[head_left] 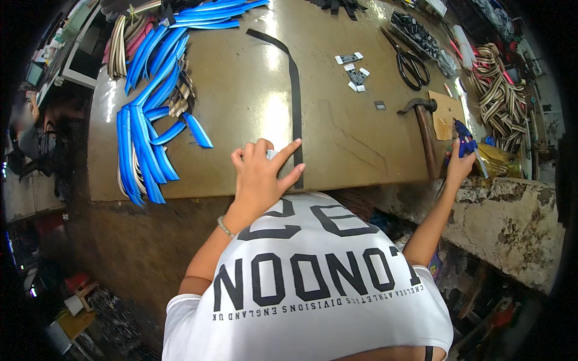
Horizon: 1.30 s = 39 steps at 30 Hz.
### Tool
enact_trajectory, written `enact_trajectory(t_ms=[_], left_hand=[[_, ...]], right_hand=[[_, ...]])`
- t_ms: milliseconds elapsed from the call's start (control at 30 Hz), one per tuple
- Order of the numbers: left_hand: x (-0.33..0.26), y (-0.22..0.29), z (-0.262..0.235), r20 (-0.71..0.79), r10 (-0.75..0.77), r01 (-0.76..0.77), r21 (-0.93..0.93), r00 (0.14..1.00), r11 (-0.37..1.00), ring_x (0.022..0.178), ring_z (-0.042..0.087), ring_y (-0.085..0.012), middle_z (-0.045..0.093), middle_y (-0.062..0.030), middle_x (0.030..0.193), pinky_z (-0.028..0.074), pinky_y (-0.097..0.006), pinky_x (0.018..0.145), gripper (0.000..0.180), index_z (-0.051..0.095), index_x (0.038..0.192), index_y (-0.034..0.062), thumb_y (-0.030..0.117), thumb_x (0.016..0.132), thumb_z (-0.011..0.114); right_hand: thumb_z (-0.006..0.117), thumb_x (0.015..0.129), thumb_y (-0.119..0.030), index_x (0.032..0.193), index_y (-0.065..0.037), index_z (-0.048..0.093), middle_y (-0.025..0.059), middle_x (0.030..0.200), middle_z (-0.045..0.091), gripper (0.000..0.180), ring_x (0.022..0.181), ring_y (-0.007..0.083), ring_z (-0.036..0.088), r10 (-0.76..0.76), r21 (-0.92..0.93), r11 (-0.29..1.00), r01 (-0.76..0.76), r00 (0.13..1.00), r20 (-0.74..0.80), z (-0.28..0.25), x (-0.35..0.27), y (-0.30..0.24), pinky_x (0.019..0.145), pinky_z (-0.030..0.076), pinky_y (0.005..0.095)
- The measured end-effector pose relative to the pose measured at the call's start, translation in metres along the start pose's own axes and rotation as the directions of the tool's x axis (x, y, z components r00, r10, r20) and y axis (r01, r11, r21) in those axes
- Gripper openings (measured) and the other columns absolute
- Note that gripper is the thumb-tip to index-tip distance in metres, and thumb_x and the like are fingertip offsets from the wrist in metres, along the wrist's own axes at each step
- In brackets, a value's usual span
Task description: The person repeatedly applies hot glue to a black strap, attaches a blue plastic strip, and secures it with a small metal buckle. This cycle is performed multiple times on the same strap, with completed units set aside on the table.
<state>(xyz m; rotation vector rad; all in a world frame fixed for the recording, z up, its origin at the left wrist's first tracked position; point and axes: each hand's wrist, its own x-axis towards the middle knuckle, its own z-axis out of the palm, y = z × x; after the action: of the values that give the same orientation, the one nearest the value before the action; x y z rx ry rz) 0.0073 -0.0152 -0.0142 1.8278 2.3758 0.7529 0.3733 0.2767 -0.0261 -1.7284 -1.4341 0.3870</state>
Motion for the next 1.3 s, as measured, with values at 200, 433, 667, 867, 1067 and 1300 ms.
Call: enact_trajectory(t_ms=[200,433,667,867,1067,1300], left_hand=[[-0.005,-0.001,0.0,-0.01,-0.041,0.04,-0.019,0.999,0.999,0.09,0.045,-0.0225,0.048,-0.0052,0.09,0.029,-0.041,0.089,0.043,0.067,0.123,0.03,0.041,0.082,0.073],[-0.004,-0.001,0.0,-0.004,-0.063,0.063,-0.017,0.998,0.998,0.089,0.045,-0.0221,0.048,-0.004,0.09,0.03,-0.042,0.088,0.046,0.067,0.123,0.0332,0.042,0.079,0.075],[-0.004,-0.002,0.002,-0.024,-0.048,0.048,0.002,0.999,0.999,0.089,0.044,-0.0215,0.048,-0.0035,0.09,0.029,-0.04,0.086,0.047,0.066,0.125,0.0329,0.043,0.079,0.074],[-0.006,-0.004,0.002,-0.02,-0.024,0.024,0.006,1.0,1.0,0.089,0.044,-0.0217,0.048,-0.0036,0.091,0.029,-0.04,0.086,0.047,0.066,0.126,0.0326,0.044,0.08,0.072],[-0.006,-0.004,-0.001,-0.017,-0.059,0.058,-0.021,0.998,0.998,0.09,0.044,-0.0214,0.048,-0.0038,0.091,0.028,-0.04,0.088,0.052,0.065,0.128,0.0258,0.048,0.082,0.07],[0.021,-0.115,-0.076,-0.677,-0.335,0.352,-0.118,0.656,0.929,0.072,0.055,-0.0276,0.06,-0.0133,0.081,0.045,-0.04,0.067,0.027,0.067,0.112,-0.0004,0.018,0.092,0.065]], right_hand=[[0.073,0.089,-0.024,0.126,-0.01,0.052,0.0067,0.102,0.064,0.044,0.081,0.0118,0.065,-0.347,0.527,0.849,0.045,0.798,0.492,0.01,-0.096,-0.127,0.05,0.049,0.0198],[0.073,0.086,-0.027,0.117,-0.003,0.052,0.0171,0.095,0.069,0.044,0.085,0.0302,0.069,-0.644,0.495,0.741,0.453,0.27,0.716,0.08,-0.122,-0.173,0.075,0.052,0.0365],[0.071,0.088,-0.029,0.117,-0.004,0.052,0.019,0.095,0.069,0.043,0.085,0.0361,0.069,-0.629,0.465,0.708,0.531,0.175,0.758,0.087,-0.116,-0.182,0.074,0.053,0.0394],[0.07,0.088,-0.026,0.12,-0.005,0.053,0.0192,0.097,0.069,0.042,0.084,0.0357,0.069,-0.664,0.431,0.621,0.654,0.147,0.733,0.099,-0.11,-0.192,0.073,0.053,0.0402],[0.063,0.084,-0.001,0.126,-0.008,0.055,0.0172,0.111,0.066,0.044,0.096,0.0315,0.067,-0.833,0.29,0.494,0.82,0.35,0.429,0.063,-0.096,-0.162,0.082,0.053,0.0374],[0.048,0.094,-0.061,0.124,0.004,0.053,0.0266,0.111,0.065,0.071,0.1,0.0424,0.063,-0.076,-0.349,0.935,0.072,0.997,0.003,0.014,0.028,0.001,0.087,0.048,0.0477]])
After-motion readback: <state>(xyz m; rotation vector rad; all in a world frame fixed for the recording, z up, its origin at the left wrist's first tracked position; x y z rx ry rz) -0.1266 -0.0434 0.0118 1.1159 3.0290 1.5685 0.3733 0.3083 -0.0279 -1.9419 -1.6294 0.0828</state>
